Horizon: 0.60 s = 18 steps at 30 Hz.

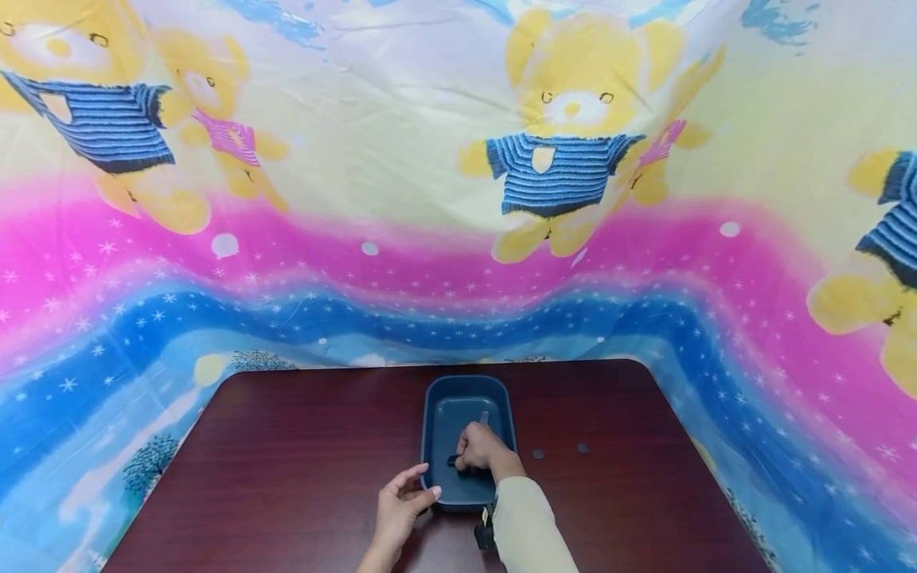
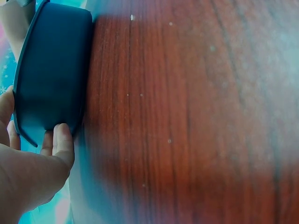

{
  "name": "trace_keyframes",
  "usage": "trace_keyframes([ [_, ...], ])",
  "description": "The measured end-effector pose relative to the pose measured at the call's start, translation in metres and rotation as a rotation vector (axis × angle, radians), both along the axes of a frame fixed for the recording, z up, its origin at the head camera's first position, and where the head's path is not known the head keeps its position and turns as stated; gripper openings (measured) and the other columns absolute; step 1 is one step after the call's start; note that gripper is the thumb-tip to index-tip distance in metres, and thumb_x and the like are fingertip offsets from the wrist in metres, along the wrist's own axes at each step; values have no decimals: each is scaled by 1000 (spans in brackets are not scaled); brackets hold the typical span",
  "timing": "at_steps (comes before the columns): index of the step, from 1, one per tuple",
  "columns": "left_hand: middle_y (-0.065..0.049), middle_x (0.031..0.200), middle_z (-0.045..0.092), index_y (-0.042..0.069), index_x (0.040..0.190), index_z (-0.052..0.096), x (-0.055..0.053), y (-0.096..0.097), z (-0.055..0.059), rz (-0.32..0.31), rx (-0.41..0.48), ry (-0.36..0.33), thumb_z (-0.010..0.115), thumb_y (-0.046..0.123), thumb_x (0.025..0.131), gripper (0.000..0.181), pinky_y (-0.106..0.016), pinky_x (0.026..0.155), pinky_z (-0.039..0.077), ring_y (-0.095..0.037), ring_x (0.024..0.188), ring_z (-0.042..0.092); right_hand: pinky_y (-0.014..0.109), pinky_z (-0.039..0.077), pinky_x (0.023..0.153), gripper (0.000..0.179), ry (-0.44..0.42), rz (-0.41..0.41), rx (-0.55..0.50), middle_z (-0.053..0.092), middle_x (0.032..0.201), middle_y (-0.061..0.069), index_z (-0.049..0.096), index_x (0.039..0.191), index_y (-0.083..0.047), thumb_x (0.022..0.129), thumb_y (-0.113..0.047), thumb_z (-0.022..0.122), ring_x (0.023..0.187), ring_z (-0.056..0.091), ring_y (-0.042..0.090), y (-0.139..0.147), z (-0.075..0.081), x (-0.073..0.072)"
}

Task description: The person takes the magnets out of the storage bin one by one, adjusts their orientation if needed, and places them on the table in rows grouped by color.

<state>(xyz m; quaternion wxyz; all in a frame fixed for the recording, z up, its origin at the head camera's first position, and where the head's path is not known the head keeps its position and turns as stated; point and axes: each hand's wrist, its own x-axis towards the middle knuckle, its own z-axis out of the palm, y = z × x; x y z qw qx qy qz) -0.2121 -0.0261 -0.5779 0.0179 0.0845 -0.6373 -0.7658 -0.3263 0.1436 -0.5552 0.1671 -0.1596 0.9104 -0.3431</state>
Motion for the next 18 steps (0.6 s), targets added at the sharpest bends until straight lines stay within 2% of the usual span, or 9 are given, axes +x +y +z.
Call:
trace_keyframes([
  [6, -19, 99, 59, -2, 118, 61, 0, 1, 0, 1, 1, -8, 79, 3, 70, 51, -28, 61, 52, -20, 78, 62, 29, 45, 56, 12, 76, 12, -42, 58, 68, -4, 64, 76, -12, 71, -6, 73, 59, 52, 12, 6, -2, 2],
  [13, -20, 99, 58, -4, 117, 60, 0, -1, 2, -17, 21, -6, 78, 2, 71, 50, -35, 64, 53, -19, 77, 61, 30, 45, 53, 14, 140, -27, -145, 54, 74, -1, 63, 78, -12, 71, -5, 73, 60, 50, 15, 9, 4, 10],
  [18, -23, 98, 57, -6, 116, 60, 6, -3, 18, -26, 34, -11, 78, 0, 72, 48, -38, 65, 53, -21, 77, 62, 31, 46, 55, 15, 144, -47, -161, 54, 78, -2, 63, 79, -12, 72, -4, 74, 64, 51, 18, 8, 8, 13],
])
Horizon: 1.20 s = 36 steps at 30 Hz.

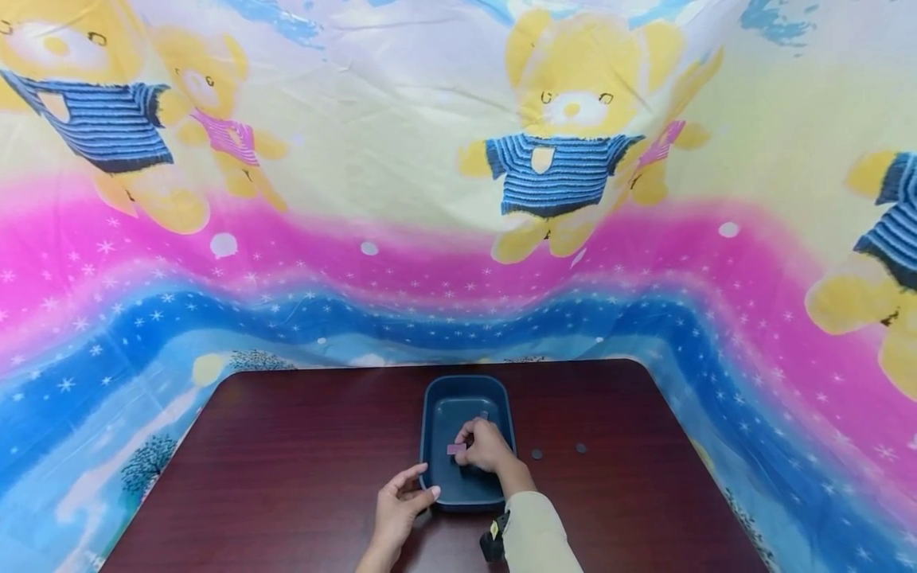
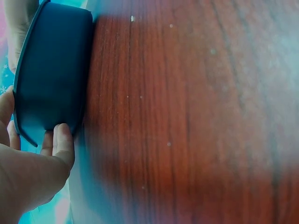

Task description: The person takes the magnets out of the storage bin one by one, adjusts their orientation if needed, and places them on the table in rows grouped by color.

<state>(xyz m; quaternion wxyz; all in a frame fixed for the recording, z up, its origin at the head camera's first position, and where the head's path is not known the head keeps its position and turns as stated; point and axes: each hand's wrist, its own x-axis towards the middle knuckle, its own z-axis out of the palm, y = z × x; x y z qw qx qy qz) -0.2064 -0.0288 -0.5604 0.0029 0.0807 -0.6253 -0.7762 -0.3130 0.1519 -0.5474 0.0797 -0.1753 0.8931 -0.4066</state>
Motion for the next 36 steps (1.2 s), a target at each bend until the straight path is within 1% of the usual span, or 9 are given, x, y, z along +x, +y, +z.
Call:
trace_keyframes([
  [1, -24, 99, 57, -6, 116, 60, 0, 0, 3, -2, -1, 2, 77, 0, 72, 48, -38, 65, 53, -21, 78, 62, 32, 46, 56, 15, 8, -2, 0, 54, 79, -2, 63, 79, -13, 72, -4, 74, 67, 52, 20, 0, 1, 0],
  [3, -25, 99, 57, -7, 116, 60, -1, 1, 3, -3, -7, -3, 77, 0, 72, 48, -37, 65, 53, -22, 77, 62, 36, 49, 64, 16, 43, 0, 5, 55, 82, -3, 63, 77, -15, 72, -6, 75, 85, 57, 29, 1, 3, 4],
  [5, -23, 99, 58, -6, 117, 60, -3, 1, -3, -3, -14, -2, 76, -1, 73, 47, -36, 65, 53, -21, 77, 62, 40, 50, 72, 17, 86, 0, 4, 55, 88, -4, 62, 77, -17, 72, -7, 76, 106, 51, 38, 3, 5, 10],
  [8, -21, 99, 59, -4, 118, 60, -4, 2, -14, 1, -27, -12, 76, 1, 74, 47, -34, 64, 53, -20, 77, 62, 42, 48, 80, 18, 142, -5, 1, 55, 95, -5, 62, 78, -20, 73, -10, 76, 115, 45, 37, 6, 6, 22],
  [12, -20, 99, 59, -2, 119, 60, -6, 4, -19, 6, -31, 4, 77, 5, 74, 49, -29, 64, 52, -20, 79, 62, 35, 49, 73, 18, 199, -29, -15, 53, 95, -6, 63, 81, -20, 73, -10, 75, 91, 52, 20, 16, 10, 34],
  [16, -19, 98, 59, -3, 119, 60, -6, 4, -17, 16, -30, 21, 78, 4, 73, 50, -28, 63, 52, -20, 78, 62, 29, 48, 67, 18, 207, -36, -58, 53, 89, -6, 65, 82, -18, 73, -7, 76, 79, 51, 15, 29, 15, 40],
  [25, -20, 99, 58, -4, 118, 60, -5, 3, -17, 20, -28, 24, 79, 3, 71, 51, -27, 62, 52, -20, 77, 61, 26, 46, 60, 16, 97, -65, -111, 53, 80, -1, 66, 82, -13, 72, -5, 76, 70, 51, 19, 57, 23, 50],
  [29, -21, 99, 58, -4, 118, 60, -5, 3, -17, 18, -33, 28, 79, 3, 71, 51, -27, 62, 51, -20, 77, 61, 27, 46, 60, 17, 84, -88, -147, 53, 81, 1, 65, 82, -10, 71, -3, 76, 70, 52, 18, 68, 27, 58],
  [36, -21, 98, 58, -4, 117, 60, -6, 2, -19, 25, -50, 49, 79, 3, 71, 51, -32, 60, 52, -18, 74, 61, 26, 47, 61, 22, 94, -177, -166, 56, 83, 2, 64, 81, -8, 67, 1, 77, 70, 54, 15, 89, 25, 69],
])
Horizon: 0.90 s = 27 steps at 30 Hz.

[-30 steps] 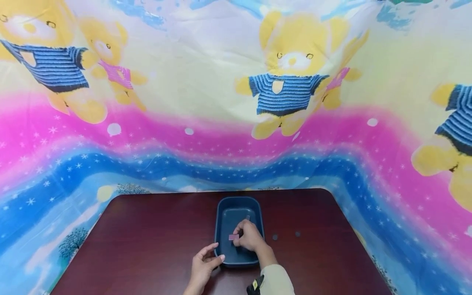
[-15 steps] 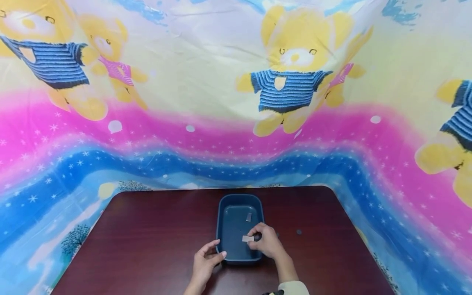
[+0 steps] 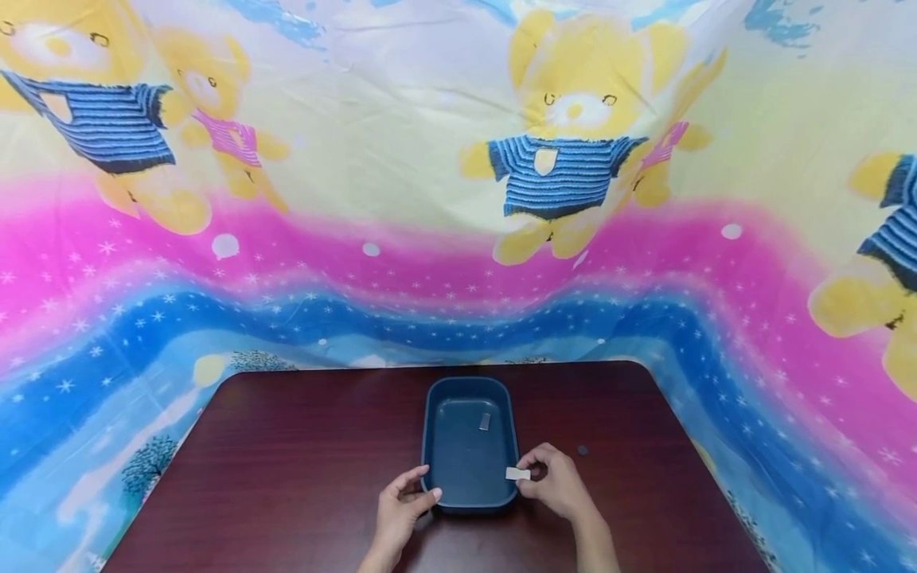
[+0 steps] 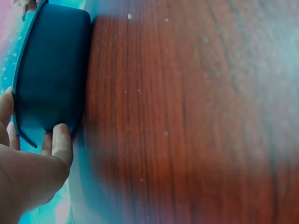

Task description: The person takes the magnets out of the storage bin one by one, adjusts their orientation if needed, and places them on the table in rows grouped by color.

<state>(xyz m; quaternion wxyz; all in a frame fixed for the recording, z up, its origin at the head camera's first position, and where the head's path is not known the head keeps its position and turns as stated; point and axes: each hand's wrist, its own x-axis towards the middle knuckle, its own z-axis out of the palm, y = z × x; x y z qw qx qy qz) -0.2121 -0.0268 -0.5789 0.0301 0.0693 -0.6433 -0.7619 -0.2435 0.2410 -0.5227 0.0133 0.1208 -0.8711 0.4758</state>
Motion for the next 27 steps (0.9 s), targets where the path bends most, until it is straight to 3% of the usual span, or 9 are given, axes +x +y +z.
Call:
trace_keyframes([
  [8, -22, 98, 58, -5, 117, 60, -1, 0, 0, 11, 11, 2, 80, 3, 70, 51, -34, 61, 53, -20, 75, 62, 25, 45, 62, 21, 4, -32, 14, 56, 79, 1, 65, 82, -6, 65, 0, 77, 70, 54, 14, 25, -14, 5],
  [16, -22, 99, 58, -4, 117, 61, -2, 2, -1, 10, 25, -23, 80, 3, 69, 52, -34, 63, 53, -21, 77, 62, 25, 45, 56, 20, -145, 13, 3, 59, 74, 4, 64, 86, -1, 68, 0, 73, 63, 53, 12, 47, -34, 10],
  [22, -22, 101, 57, -3, 117, 61, -1, 2, -1, 11, 30, -23, 80, 3, 69, 52, -36, 64, 53, -22, 78, 62, 25, 44, 64, 20, -122, -51, 91, 57, 82, 3, 66, 82, -6, 66, -4, 77, 73, 54, 14, 54, -52, 10],
  [27, -23, 100, 57, -4, 117, 61, -1, 2, -1, 15, 32, -20, 81, 3, 69, 53, -33, 63, 53, -21, 77, 62, 25, 44, 63, 22, -130, -68, 90, 55, 83, 5, 66, 81, -5, 63, -2, 77, 73, 53, 16, 54, -54, 11],
])
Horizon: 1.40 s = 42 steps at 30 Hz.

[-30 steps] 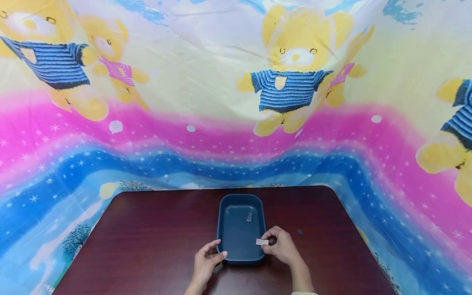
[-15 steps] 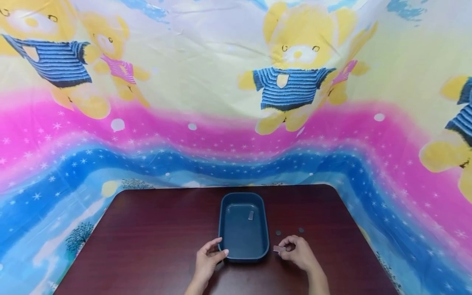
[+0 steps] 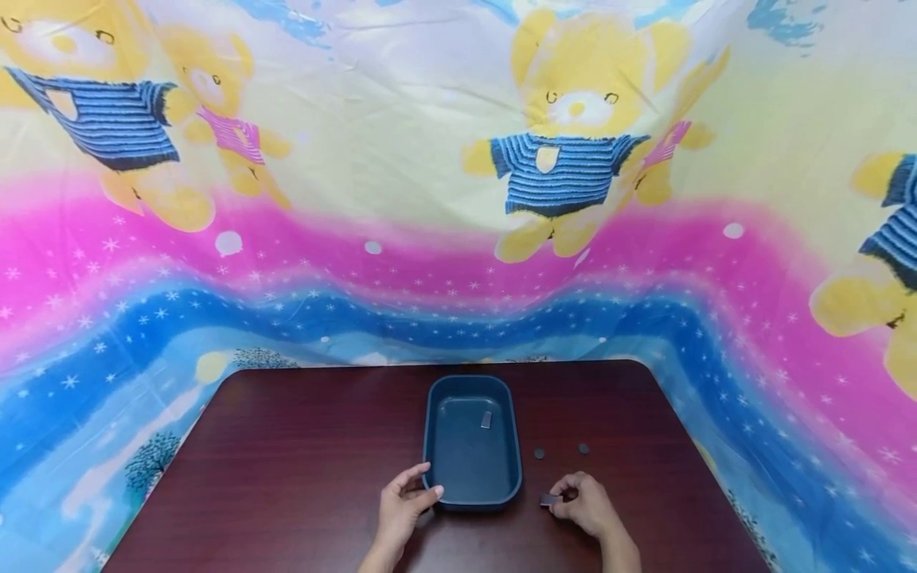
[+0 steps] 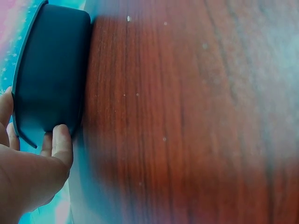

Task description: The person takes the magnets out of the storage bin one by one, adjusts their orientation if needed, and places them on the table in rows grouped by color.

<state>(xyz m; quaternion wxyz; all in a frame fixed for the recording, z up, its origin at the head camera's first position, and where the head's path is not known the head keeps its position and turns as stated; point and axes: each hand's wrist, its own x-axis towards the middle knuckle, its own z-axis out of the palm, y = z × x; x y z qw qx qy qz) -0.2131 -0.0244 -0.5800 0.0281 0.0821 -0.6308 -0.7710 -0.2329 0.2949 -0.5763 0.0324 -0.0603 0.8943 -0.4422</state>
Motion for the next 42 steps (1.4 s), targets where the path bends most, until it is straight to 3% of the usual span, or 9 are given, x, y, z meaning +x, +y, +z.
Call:
trace_keyframes([
  [8, -23, 101, 57, -4, 117, 60, -1, 1, 0, -3, -2, 7, 80, 3, 70, 52, -27, 61, 52, -20, 77, 62, 24, 42, 63, 22, 36, 1, 71, 51, 81, 2, 66, 76, -9, 59, -1, 77, 70, 51, 15, -4, -2, 0],
  [17, -22, 99, 58, -3, 117, 61, 1, 2, 1, -10, 8, 49, 79, 3, 71, 49, -35, 61, 53, -17, 74, 62, 26, 41, 62, 24, 88, 46, 109, 47, 78, 2, 66, 76, -11, 57, 1, 73, 69, 48, 13, -1, -3, -2],
  [23, -23, 98, 58, -4, 116, 61, 1, 1, 0, -7, -2, 46, 79, 3, 71, 50, -30, 61, 53, -18, 75, 62, 26, 41, 63, 26, 48, 62, 104, 51, 79, 3, 68, 82, -8, 57, 2, 72, 71, 48, 14, -1, 1, -3],
  [33, -22, 99, 58, -4, 118, 60, -1, -2, 1, -15, -9, 9, 80, 4, 70, 52, -35, 62, 53, -20, 76, 62, 37, 44, 70, 34, -101, -63, 98, 63, 91, 6, 68, 97, -4, 64, 4, 71, 83, 54, 22, -11, 32, 3],
  [37, -22, 99, 58, -4, 117, 60, -1, -2, 1, -11, -7, 4, 80, 4, 69, 52, -37, 62, 53, -20, 75, 62, 44, 47, 75, 40, -137, -41, 110, 63, 104, 13, 65, 106, -2, 67, 0, 73, 95, 57, 31, -16, 52, 3],
  [42, -22, 99, 58, -4, 118, 60, 0, -1, -1, -13, 6, -4, 80, 4, 70, 52, -33, 62, 53, -20, 76, 62, 54, 42, 83, 51, -150, 23, 170, 56, 118, 20, 60, 116, 1, 70, -11, 79, 110, 48, 42, -25, 84, 0],
])
